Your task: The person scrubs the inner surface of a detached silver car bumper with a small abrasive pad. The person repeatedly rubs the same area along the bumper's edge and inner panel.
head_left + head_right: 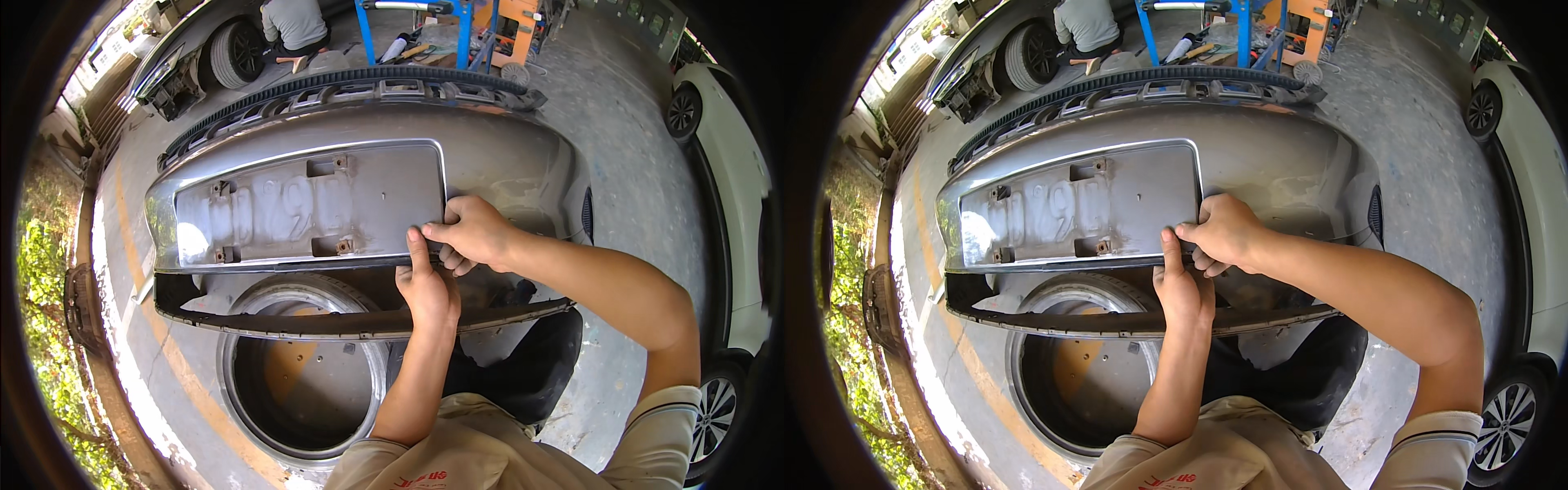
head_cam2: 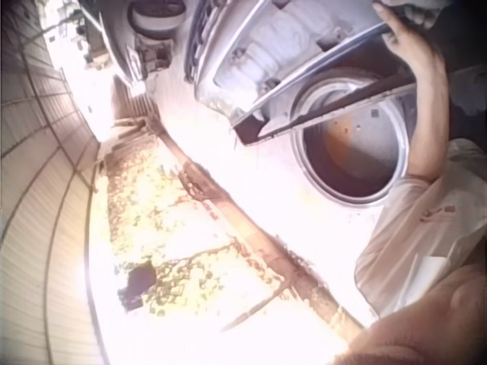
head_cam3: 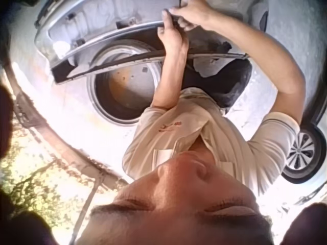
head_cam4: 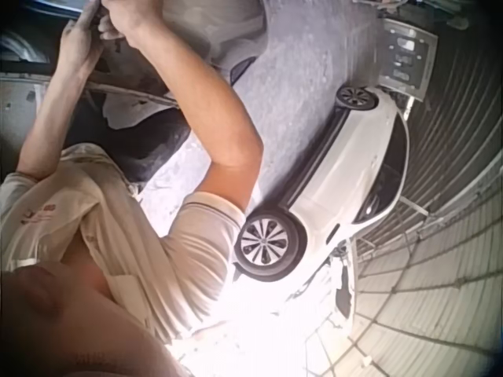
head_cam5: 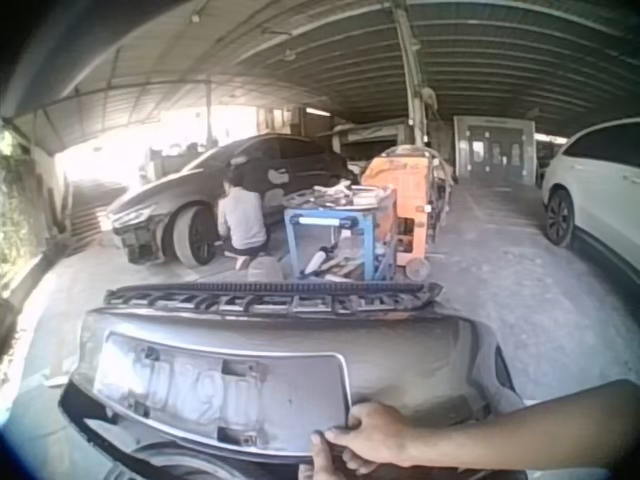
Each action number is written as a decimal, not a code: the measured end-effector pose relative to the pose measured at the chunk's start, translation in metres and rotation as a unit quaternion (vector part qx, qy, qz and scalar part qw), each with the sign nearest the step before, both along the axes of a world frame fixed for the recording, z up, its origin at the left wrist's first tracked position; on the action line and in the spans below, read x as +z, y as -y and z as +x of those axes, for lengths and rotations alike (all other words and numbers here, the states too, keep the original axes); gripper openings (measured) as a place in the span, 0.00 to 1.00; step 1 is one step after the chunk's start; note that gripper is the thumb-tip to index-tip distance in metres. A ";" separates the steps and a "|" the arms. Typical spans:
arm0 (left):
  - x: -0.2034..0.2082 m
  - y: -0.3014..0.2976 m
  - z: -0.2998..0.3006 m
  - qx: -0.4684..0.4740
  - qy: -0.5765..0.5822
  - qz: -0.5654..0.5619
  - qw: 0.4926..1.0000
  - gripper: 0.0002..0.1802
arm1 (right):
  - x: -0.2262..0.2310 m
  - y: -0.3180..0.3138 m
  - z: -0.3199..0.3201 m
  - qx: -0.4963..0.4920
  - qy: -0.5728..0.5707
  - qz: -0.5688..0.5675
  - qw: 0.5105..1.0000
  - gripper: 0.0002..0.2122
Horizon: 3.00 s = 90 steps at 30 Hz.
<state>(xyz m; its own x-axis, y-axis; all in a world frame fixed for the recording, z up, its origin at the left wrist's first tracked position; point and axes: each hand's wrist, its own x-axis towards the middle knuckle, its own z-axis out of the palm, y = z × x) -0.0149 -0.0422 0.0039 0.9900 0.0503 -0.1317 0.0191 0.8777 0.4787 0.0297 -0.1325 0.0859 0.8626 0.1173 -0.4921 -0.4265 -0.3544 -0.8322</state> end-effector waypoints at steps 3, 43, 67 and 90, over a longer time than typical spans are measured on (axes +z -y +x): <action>-0.002 -0.002 0.001 -0.016 -0.004 -0.008 1.000 0.16 | 0.000 0.000 0.000 -0.002 -0.001 0.000 1.000 0.13; -0.008 -0.009 -0.004 -0.042 -0.051 -0.097 0.993 0.11 | -0.006 0.024 -0.003 0.074 -0.013 0.062 0.995 0.10; -0.016 -0.008 0.002 -0.025 -0.045 -0.064 0.997 0.15 | -0.005 0.025 0.001 0.091 -0.021 0.076 0.993 0.12; -0.004 -0.003 -0.003 0.015 -0.059 -0.056 0.997 0.17 | -0.010 0.024 0.000 0.096 0.014 0.054 0.994 0.12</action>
